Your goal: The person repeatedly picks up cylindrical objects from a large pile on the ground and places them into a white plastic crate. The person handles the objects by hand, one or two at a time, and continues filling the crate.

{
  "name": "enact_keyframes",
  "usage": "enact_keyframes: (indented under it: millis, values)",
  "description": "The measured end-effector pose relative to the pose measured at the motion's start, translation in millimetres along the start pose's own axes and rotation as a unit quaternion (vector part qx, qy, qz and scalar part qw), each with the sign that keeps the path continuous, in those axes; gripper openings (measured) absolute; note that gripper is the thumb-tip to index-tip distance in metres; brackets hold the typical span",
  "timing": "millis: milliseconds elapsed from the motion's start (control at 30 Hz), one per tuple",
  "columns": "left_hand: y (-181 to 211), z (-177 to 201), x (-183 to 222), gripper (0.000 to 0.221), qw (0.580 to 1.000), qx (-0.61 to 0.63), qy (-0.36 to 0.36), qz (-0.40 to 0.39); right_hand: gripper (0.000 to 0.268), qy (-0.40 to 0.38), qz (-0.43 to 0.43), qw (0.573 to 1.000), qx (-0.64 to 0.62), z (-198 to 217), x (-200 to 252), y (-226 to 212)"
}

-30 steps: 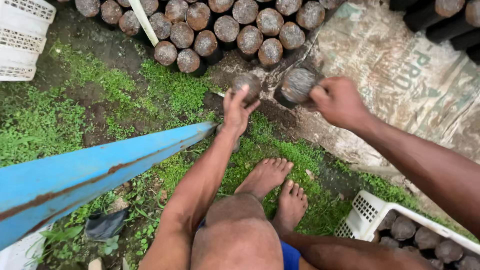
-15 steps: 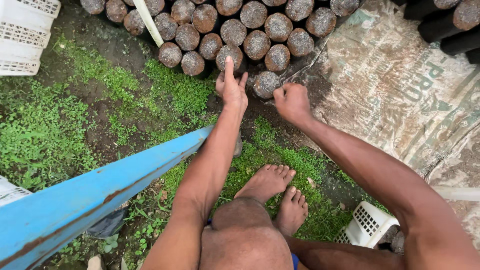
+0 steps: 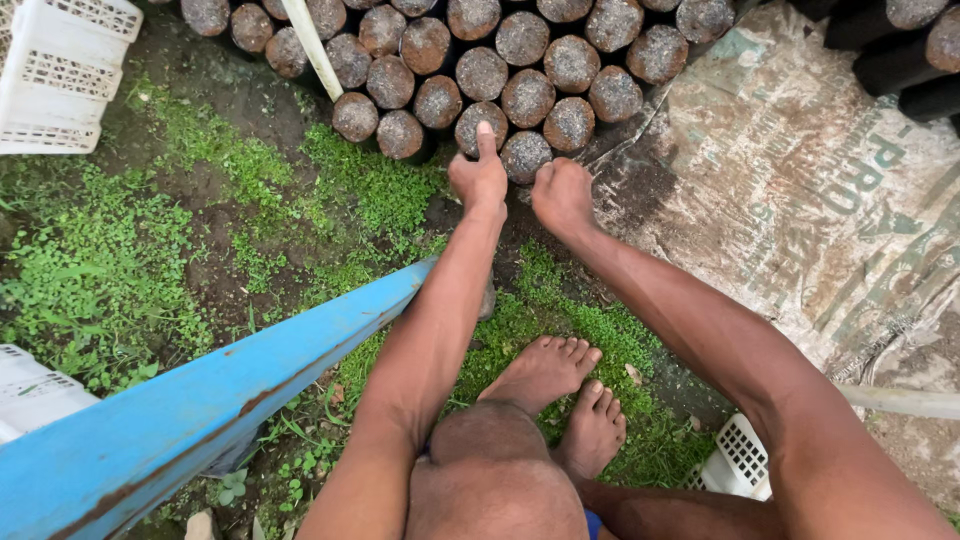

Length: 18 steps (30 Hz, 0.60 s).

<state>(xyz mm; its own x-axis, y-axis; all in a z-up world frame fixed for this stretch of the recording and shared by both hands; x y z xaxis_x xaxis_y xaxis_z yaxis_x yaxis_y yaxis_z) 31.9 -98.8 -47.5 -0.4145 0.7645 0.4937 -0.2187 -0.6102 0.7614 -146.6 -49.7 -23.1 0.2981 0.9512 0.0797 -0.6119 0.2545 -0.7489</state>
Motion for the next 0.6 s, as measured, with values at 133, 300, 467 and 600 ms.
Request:
enact_keyframes:
  millis: [133, 300, 467, 600]
  values:
    - [3.3, -5.3, -0.2, 0.084, 0.999, -0.042, -0.001, 0.022, 0.035, -0.048, -0.04, 0.998, -0.018, -6.2, 0.9, 10.0]
    - [-11.6, -7.5, 0.8, 0.084, 0.993, 0.104, -0.054, -0.022, 0.037, -0.148, -0.101, 0.975, -0.131, -13.0, 5.2, 24.0]
    - [-67.4, 10.5, 15.8, 0.065, 0.953, 0.289, -0.076, -0.049, 0.039, -0.219, -0.048, 0.951, -0.213, 24.0, 34.0, 29.6]
    - [-64.6, 35.8, 50.2, 0.056, 0.965, -0.062, -0.046, -0.249, 0.042, -0.263, -0.027, 0.963, -0.049, 77.5, 86.9, 34.6]
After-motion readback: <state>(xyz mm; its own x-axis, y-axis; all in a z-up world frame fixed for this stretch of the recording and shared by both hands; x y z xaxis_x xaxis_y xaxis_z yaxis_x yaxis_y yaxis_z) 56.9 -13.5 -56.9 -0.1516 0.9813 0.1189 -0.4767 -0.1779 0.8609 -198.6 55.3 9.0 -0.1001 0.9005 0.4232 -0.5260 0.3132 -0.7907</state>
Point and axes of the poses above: each hand's wrist, its own x-axis away from the middle knuckle, its own z-axis out of the back of the hand, y = z × x, the point moved 8 cm from there along -x, towards the middle knuckle, and after that the axes turned 4 degrees about -y, right-handed, at the moved point
